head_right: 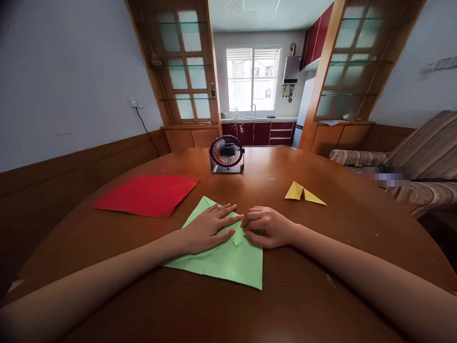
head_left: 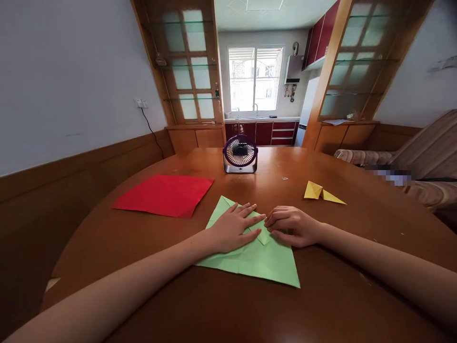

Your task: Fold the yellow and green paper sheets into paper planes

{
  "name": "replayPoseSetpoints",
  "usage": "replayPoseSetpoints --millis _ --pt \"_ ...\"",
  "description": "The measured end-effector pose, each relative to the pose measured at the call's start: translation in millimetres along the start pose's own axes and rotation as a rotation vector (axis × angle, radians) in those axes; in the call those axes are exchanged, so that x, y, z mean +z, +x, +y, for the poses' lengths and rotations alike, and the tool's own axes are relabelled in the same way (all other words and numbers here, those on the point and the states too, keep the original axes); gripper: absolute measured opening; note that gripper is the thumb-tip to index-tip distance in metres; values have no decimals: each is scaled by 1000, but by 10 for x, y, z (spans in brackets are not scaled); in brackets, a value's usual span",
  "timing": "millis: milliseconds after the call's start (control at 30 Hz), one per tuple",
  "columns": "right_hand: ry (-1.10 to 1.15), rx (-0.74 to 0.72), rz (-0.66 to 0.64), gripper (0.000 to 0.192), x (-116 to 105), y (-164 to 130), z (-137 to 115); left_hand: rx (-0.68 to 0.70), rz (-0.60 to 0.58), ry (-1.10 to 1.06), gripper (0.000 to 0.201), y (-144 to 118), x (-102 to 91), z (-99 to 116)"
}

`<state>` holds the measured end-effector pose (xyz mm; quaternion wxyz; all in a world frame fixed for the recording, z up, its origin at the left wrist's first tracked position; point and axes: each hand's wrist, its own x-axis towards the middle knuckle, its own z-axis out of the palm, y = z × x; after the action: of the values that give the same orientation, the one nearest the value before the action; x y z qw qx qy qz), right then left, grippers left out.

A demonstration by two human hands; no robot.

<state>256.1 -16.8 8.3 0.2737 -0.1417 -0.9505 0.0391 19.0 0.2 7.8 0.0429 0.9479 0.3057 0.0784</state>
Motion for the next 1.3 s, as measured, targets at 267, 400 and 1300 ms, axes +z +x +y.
replayPoseSetpoints --millis 267,400,1300 --pt "2 6 1 16 -3 -17 9 -111 33 -3 44 -3 -73 -131" --pt "13 7 -5 14 -1 -29 16 -137 43 92 45 -57 -115 -320" --pt "41 51 -45 46 -17 -28 32 -270 264 491 46 -175 -145 -907"
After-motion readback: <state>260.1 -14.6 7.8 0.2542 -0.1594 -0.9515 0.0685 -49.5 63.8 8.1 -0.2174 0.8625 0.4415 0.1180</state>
